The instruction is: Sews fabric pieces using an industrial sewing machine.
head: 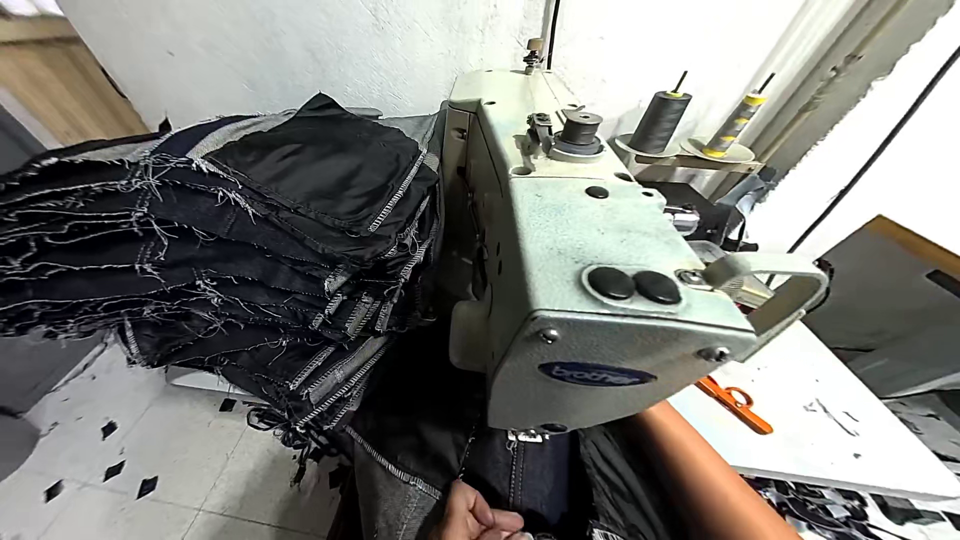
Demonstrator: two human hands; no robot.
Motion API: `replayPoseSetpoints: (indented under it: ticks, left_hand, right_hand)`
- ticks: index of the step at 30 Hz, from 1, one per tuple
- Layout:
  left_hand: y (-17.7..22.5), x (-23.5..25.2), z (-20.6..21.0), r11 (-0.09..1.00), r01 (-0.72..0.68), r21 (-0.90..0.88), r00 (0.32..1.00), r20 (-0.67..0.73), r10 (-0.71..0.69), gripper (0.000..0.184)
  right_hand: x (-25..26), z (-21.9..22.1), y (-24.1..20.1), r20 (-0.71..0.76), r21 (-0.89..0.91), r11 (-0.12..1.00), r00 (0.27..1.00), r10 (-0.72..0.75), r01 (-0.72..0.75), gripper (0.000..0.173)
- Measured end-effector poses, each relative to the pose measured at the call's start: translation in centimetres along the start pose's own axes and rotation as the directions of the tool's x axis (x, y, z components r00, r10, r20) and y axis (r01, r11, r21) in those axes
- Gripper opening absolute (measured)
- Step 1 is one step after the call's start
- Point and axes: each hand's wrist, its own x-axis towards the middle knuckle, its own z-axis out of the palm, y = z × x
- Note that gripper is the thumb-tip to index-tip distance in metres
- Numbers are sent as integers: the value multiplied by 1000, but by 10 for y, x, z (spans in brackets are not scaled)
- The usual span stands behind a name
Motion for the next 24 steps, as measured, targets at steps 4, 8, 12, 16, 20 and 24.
replayPoseSetpoints:
  ticks: [4, 8, 12, 16, 20, 24]
  left_hand:
    - [5, 16, 25, 976, 106, -190, 965, -218, -147, 33]
    - [6, 23, 41, 967, 68, -247, 932, -330, -149, 33]
    - [-13, 10, 10, 919, -257, 299, 891, -297, 345, 19]
    - [-29, 40, -81, 293, -554, 779, 676, 215, 704, 33]
    - [-7, 81, -86, 87, -647, 757, 565, 400, 721, 35]
    - [14, 77, -57, 222, -605, 765, 659, 325, 679, 22]
  right_hand:
    - [2, -24, -56, 211, -40, 890, 867, 451, -454, 19]
    - [-11, -25, -45, 208, 158, 803, 814, 543, -575, 10]
    - [-55, -13, 3, 115, 426, 860, 960, 256, -281, 32]
    - [-116, 21, -21, -113, 539, 834, 971, 210, -117, 13]
    - [-130, 34, -45, -291, 571, 811, 892, 346, -128, 24]
    - [-121, 28, -29, -390, 568, 814, 831, 397, -122, 29]
